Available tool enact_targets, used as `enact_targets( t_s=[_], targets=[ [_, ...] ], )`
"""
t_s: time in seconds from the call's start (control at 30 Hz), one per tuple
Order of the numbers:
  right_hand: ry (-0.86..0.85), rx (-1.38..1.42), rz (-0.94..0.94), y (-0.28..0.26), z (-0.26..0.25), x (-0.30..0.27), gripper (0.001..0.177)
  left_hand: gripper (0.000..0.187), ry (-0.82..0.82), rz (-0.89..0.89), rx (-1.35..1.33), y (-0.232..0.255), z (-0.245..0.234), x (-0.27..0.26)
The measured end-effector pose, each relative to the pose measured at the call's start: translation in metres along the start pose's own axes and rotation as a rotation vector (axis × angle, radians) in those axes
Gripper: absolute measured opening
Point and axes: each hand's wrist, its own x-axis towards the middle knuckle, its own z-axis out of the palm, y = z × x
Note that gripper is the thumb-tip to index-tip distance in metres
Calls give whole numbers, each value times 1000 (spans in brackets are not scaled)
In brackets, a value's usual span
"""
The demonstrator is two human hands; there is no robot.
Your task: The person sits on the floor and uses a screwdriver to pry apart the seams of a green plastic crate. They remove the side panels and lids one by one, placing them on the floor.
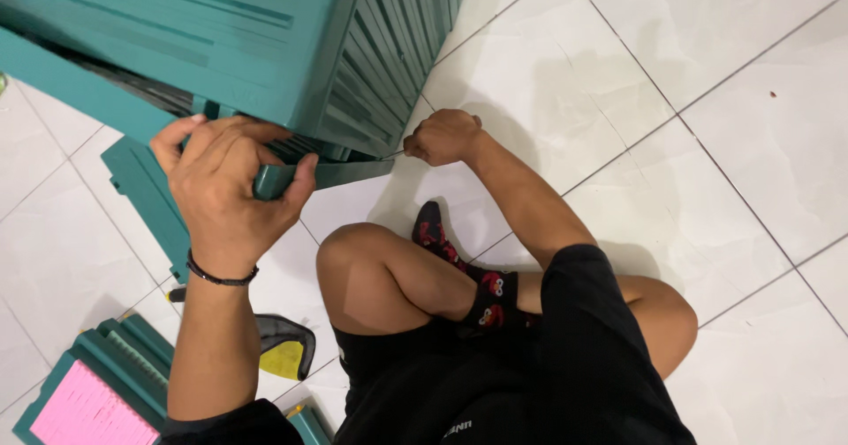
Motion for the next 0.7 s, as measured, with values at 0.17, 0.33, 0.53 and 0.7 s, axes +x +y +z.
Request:
enact_targets(
  t_s=[0.17, 0.33, 0.53, 0.7],
  targets=[
    [163, 179, 39, -8, 31, -3, 29, 44, 19, 8, 50, -13, 0, 4],
    [481, 430, 237, -53, 78, -43, 30, 44, 18, 20, 55, -18, 2, 1],
    [654, 458, 162, -89, 53, -50, 28, 44, -10, 46, 33, -20, -3, -1],
    [530, 425, 196, -88, 16, -32, 26, 44, 3, 51, 42, -21, -1, 0]
  ],
)
